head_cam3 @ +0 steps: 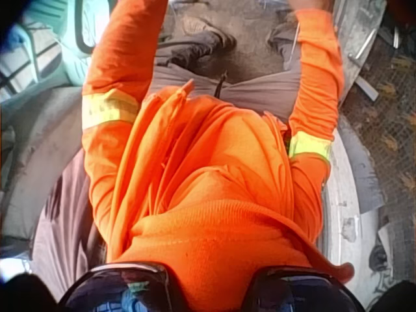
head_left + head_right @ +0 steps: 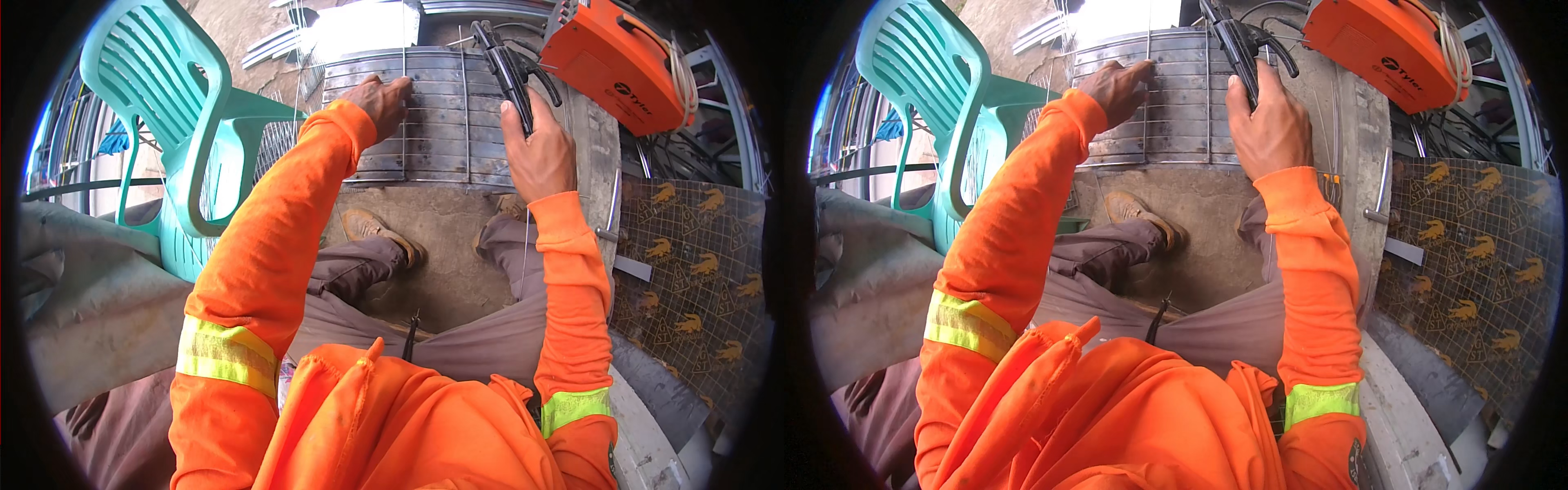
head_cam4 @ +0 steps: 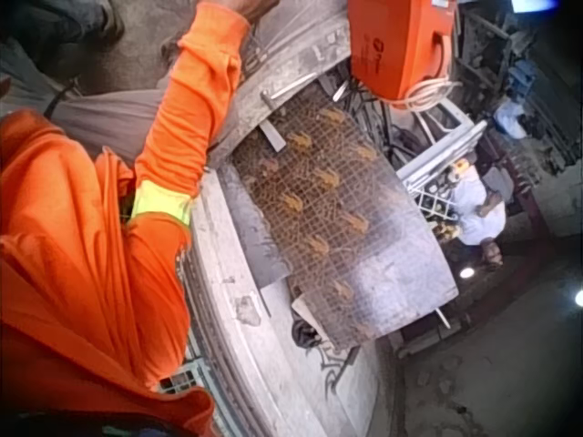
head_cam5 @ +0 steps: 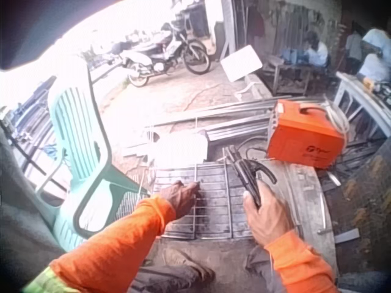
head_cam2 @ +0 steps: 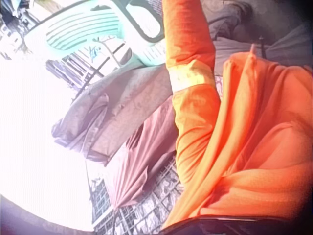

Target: Welding components together to form a metal grid or frame.

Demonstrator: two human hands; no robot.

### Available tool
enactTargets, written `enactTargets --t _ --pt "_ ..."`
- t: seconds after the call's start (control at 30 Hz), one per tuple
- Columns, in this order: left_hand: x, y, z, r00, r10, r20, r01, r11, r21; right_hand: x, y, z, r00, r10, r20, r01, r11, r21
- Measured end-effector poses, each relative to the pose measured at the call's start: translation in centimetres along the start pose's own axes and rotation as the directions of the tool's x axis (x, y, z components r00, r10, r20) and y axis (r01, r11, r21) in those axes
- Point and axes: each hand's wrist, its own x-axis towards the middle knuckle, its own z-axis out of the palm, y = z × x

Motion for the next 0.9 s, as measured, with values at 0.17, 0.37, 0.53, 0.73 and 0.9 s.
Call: enactTargets --t 0.17,0.37,0.53,0.73,0.9 --pt "0.1 -0.7 0.5 1.0 0.018 -0.012 -0.018 1.0 0.009 -0.1 0.3 0.1 1.0 -0.018 -0.018 0.018 1.0 -0.008" --pt "0.1 -0.4 0.4 1.0 0.019 -0.023 -0.019 1.0 -0.011 -0.3 -0.1 -0.6 1.0 -0.018 0.01 0.018 1.0 -0.014" --pt "-0.1 0.1 -0.2 1.0 0.001 -0.018 -0.001 1.0 -0.017 -0.5 0.1 -0.5 0.997 -0.064 -0.048 0.065 0.998 0.024" --pt "0.0 -0.2 -0.1 1.0 0.026 -0.015 -0.027 0.998 -0.051 -0.2 -0.3 -0.4 0.999 -0.048 0.024 0.048 0.999 0.0" --pt "0.1 -0.4 0.2 0.998 0.061 -0.029 -0.062 0.997 -0.037 -0.3 -0.1 -0.3 0.999 -0.045 0.017 0.045 0.999 -0.008"
